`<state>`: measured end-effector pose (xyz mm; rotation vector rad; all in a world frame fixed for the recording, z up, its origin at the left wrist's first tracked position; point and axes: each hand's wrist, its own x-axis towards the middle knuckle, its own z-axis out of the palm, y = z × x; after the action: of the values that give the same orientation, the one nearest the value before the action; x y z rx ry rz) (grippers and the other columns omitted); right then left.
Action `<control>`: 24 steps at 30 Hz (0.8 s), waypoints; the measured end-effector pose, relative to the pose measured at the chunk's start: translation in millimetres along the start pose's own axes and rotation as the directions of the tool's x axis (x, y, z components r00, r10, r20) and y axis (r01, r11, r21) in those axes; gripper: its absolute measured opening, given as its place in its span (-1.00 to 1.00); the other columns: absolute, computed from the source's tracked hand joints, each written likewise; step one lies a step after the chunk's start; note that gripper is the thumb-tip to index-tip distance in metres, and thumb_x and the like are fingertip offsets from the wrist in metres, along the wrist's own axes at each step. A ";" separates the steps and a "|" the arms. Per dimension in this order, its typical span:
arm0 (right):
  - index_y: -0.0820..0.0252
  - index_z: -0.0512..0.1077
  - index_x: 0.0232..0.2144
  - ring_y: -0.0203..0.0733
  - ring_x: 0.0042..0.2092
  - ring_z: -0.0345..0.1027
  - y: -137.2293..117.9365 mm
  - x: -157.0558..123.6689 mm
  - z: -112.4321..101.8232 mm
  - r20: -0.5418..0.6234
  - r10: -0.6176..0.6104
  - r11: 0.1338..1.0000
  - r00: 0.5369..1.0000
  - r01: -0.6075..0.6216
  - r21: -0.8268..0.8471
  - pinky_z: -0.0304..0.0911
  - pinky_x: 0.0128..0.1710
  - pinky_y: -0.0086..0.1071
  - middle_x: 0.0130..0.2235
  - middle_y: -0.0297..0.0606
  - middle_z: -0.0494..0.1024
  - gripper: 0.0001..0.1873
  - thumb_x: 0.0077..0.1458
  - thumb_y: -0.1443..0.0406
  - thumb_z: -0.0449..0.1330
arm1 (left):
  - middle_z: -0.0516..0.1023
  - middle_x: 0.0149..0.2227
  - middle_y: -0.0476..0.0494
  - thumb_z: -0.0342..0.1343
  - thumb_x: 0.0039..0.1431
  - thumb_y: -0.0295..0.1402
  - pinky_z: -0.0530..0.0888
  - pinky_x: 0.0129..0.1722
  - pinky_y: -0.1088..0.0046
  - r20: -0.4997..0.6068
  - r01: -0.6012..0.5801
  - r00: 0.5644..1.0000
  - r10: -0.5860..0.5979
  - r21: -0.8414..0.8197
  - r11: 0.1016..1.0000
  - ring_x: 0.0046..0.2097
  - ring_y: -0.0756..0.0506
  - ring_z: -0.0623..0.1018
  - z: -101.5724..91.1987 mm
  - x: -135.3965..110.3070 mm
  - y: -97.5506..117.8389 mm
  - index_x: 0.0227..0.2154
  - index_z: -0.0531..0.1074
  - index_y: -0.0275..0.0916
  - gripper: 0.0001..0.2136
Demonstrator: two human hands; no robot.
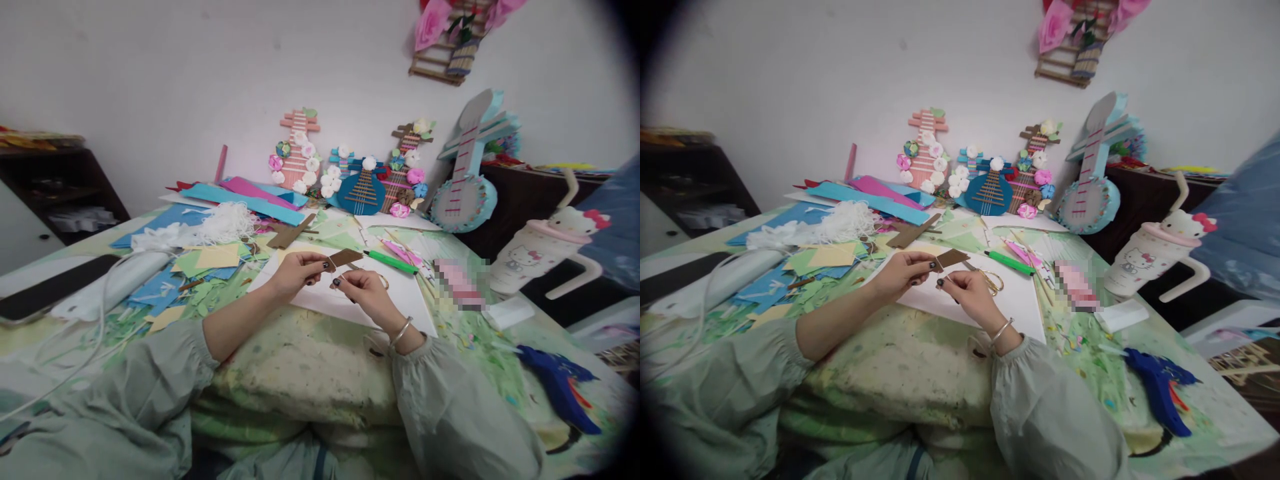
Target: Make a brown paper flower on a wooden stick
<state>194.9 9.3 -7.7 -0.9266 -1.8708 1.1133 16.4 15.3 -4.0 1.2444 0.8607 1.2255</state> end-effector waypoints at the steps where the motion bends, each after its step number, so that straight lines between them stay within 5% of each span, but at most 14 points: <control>1: 0.27 0.46 -0.49 -0.42 -0.61 -0.07 0.6 0.4 -0.1 0.013 -0.006 0.999 1.000 0.006 0.032 -0.14 -0.60 -0.47 -0.68 -0.46 0.15 -0.63 0.01 0.06 0.12 | 0.54 -0.41 -0.20 0.26 -0.12 -0.32 0.10 -0.64 0.59 0.029 0.004 1.000 -0.003 -0.022 1.000 -0.59 0.14 0.26 -0.7 -0.5 2.3 -0.38 0.52 -0.40 -0.75; 5: 0.26 0.44 -0.51 -0.42 -0.61 -0.05 0.7 1.1 -3.4 -0.007 -0.002 0.997 1.000 0.003 0.077 -0.09 -0.59 -0.47 -0.69 -0.45 0.18 -0.65 -0.01 0.07 0.13 | 0.54 -0.46 -0.18 0.25 -0.11 -0.35 0.04 -0.67 0.60 0.206 0.044 0.978 -0.035 -0.037 0.998 -0.60 0.14 0.26 -5.0 -4.9 11.2 -0.37 0.50 -0.37 -0.77; 10: 0.25 0.43 -0.58 -0.36 -0.52 0.10 -0.2 1.5 -12.0 0.028 0.051 0.997 0.998 -0.049 -0.056 0.00 -0.53 -0.47 -0.60 -0.36 0.34 -0.67 -0.04 0.08 0.17 | 0.57 -0.46 -0.24 0.25 -0.12 -0.37 0.07 -0.69 0.60 0.454 0.116 0.880 -0.136 0.072 0.991 -0.63 0.13 0.24 -6.8 -10.5 14.0 -0.38 0.49 -0.37 -0.79; 15: 0.26 0.40 -0.59 -0.41 -0.57 0.00 5.7 4.2 -14.6 0.085 0.073 0.996 0.994 -0.069 -0.052 -0.10 -0.56 -0.48 -0.65 -0.41 0.26 -0.66 -0.06 0.08 0.15 | 0.50 -0.56 -0.09 0.25 -0.11 -0.39 0.20 -0.67 0.62 0.499 0.133 0.840 -0.211 0.188 0.973 -0.63 0.11 0.31 -6.9 -10.6 7.0 -0.34 0.46 -0.34 -0.77; 20: 0.26 0.33 -0.66 -0.47 -0.61 -0.09 6.7 2.9 -11.5 0.191 0.214 0.976 0.958 -0.216 -0.011 -0.21 -0.62 -0.48 -0.68 -0.49 0.14 -0.77 -0.12 0.22 0.15 | 0.46 -0.58 0.00 0.24 -0.09 -0.36 0.28 -0.63 0.64 0.552 0.127 0.785 -0.280 0.300 0.946 -0.61 0.10 0.38 -4.2 -11.4 0.9 -0.35 0.40 -0.32 -0.78; 24: 0.27 0.35 -0.67 -0.49 -0.65 -0.20 9.2 2.3 -13.0 0.173 0.274 0.954 0.946 -0.291 0.078 -0.33 -0.64 -0.46 -0.72 -0.53 0.05 -0.81 -0.15 0.27 0.17 | 0.44 -0.61 0.03 0.22 -0.07 -0.34 0.29 -0.62 0.62 0.525 0.088 0.802 -0.286 0.370 0.925 -0.63 0.10 0.37 0.2 -12.7 -1.7 -0.38 0.38 -0.32 -0.80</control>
<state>207.0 19.2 -11.1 -1.0991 -1.8253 1.4826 14.6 3.1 -7.4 1.6373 0.7254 0.4908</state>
